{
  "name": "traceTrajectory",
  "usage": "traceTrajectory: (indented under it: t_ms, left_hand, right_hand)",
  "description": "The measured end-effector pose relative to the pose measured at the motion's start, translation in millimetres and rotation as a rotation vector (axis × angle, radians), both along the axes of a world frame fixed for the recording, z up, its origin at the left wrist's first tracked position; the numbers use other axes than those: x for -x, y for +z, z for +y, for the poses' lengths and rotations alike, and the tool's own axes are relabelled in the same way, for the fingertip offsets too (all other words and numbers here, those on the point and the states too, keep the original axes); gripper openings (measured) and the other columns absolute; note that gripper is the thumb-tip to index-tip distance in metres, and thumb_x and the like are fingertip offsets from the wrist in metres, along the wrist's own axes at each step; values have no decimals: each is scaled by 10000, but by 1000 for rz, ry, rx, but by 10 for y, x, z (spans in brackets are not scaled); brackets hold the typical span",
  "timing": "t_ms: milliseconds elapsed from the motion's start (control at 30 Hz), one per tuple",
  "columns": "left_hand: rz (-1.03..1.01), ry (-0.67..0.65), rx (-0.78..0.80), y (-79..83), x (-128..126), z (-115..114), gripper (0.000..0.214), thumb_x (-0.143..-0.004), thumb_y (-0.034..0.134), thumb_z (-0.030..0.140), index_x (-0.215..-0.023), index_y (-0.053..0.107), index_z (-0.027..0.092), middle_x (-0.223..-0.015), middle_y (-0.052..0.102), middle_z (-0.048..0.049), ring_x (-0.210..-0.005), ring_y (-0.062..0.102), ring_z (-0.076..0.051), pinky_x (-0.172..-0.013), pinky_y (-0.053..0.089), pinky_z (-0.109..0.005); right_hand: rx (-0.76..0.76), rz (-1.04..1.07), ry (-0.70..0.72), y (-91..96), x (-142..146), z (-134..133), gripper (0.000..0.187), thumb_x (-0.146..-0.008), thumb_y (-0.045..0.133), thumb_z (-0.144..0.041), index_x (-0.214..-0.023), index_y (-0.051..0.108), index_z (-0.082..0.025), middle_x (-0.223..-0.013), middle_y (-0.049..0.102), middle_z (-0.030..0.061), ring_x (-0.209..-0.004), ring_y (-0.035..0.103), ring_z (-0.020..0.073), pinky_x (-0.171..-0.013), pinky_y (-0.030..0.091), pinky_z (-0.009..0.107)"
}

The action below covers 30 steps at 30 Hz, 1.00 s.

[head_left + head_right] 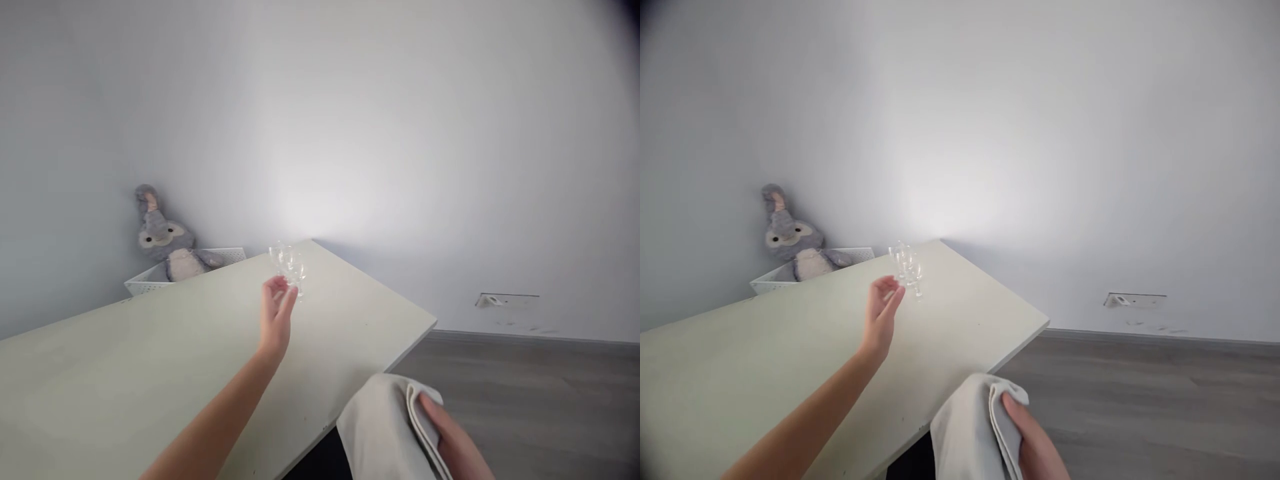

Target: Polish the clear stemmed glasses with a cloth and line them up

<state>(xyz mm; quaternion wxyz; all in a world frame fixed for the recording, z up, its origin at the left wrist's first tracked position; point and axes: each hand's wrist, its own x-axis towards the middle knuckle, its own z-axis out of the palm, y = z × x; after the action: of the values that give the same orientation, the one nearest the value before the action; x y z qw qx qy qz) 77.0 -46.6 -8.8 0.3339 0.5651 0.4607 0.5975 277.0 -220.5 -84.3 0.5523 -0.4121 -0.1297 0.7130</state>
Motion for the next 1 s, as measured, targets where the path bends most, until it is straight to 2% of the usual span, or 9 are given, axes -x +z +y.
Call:
traceTrajectory:
  t_ms: [67, 133, 233, 367, 500, 700, 800, 867, 1000]
  left_hand:
    - [-42, -352, 126, 9, 142, -336, 343, -862, 478, 479, -1088, 530, 226, -1090, 564, -72, -1081, 527, -207, -970, 414, -376]
    - [-128, -685, 330, 33, 311, -634, 423, -892, 391, 524, -1180, 517, 239, -1163, 562, -85, -1124, 512, -226, -972, 405, -392]
    - [-224, -876, 543, 93, 621, -933, 456, -894, 409, 509, -1286, 451, 280, -1251, 529, -77, -1140, 501, -238, -921, 417, -372]
    - [-203, -601, 570, 180, 1132, -1085, 516, -793, 642, 361, -1270, 455, 309, -1157, 575, -43, -1017, 555, -207, -792, 433, -284]
    - [-140, -308, 551, 310, 1670, -1202, 576, -760, 673, 387, -1282, 434, 327, -1132, 577, -43, -1023, 569, -221, -824, 451, -308]
    - [-15, -147, 521, 460, 2353, -1429, 599, -767, 643, 406, -1315, 404, 356, -1071, 619, -51, -940, 615, -222, -779, 498, -334]
    - [79, -85, 466, 388, 2720, -1472, 514, -832, 528, 457, -1317, 416, 327, -951, 657, -45, -861, 627, -197, -723, 498, -308]
    - [174, 38, 425, 280, 3024, -1459, 465, -828, 524, 457, -1270, 480, 318, -902, 673, -37, -805, 636, -187, -690, 501, -298]
    - [276, 623, 294, -8, 3797, -1333, 368, -774, 607, 327, -1139, 569, 298, -1048, 646, -45, -903, 631, -196, -774, 492, -328]
  right_hand:
    - [-88, 78, 103, 188, 148, 220, 436, -671, 697, -561, -863, 725, -170, -938, 721, 123, -1113, 569, 353, -939, 468, 424]
    - [-209, 102, 183, 342, 336, 439, 431, -629, 733, -545, -848, 716, -174, -881, 722, 120, -1034, 612, 344, -899, 482, 406]
    - [-342, 64, 351, 472, 646, 749, 436, -696, 666, -574, -881, 698, -180, -838, 717, 105, -964, 638, 309, -838, 496, 382]
    - [-362, 100, 680, 533, 1072, 1093, 576, -676, 630, -675, -879, 674, -137, -796, 706, 102, -896, 650, 280, -749, 505, 322]
    - [-282, 104, 859, 607, 1534, 1250, 658, -781, 466, -714, -993, 642, -116, -846, 697, 110, -836, 653, 246, -713, 494, 303]
    - [-228, -125, 967, 754, 2235, 1268, 378, -812, 592, -362, -1150, 597, -194, -999, 682, 46, -867, 631, 206, -700, 467, 279]
    - [-240, -153, 1063, 753, 2519, 1271, 345, -772, 573, -244, -1106, 622, -172, -1015, 685, 65, -898, 631, 225, -736, 472, 306]
    - [-187, -227, 1023, 704, 2662, 1276, 293, -720, 604, -180, -1009, 644, -168, -950, 702, 67, -861, 647, 233, -730, 483, 320]
    - [-67, -293, 849, 568, 2793, 1315, 166, -703, 679, -158, -862, 632, -159, -871, 718, 75, -820, 670, 227, -744, 503, 322]
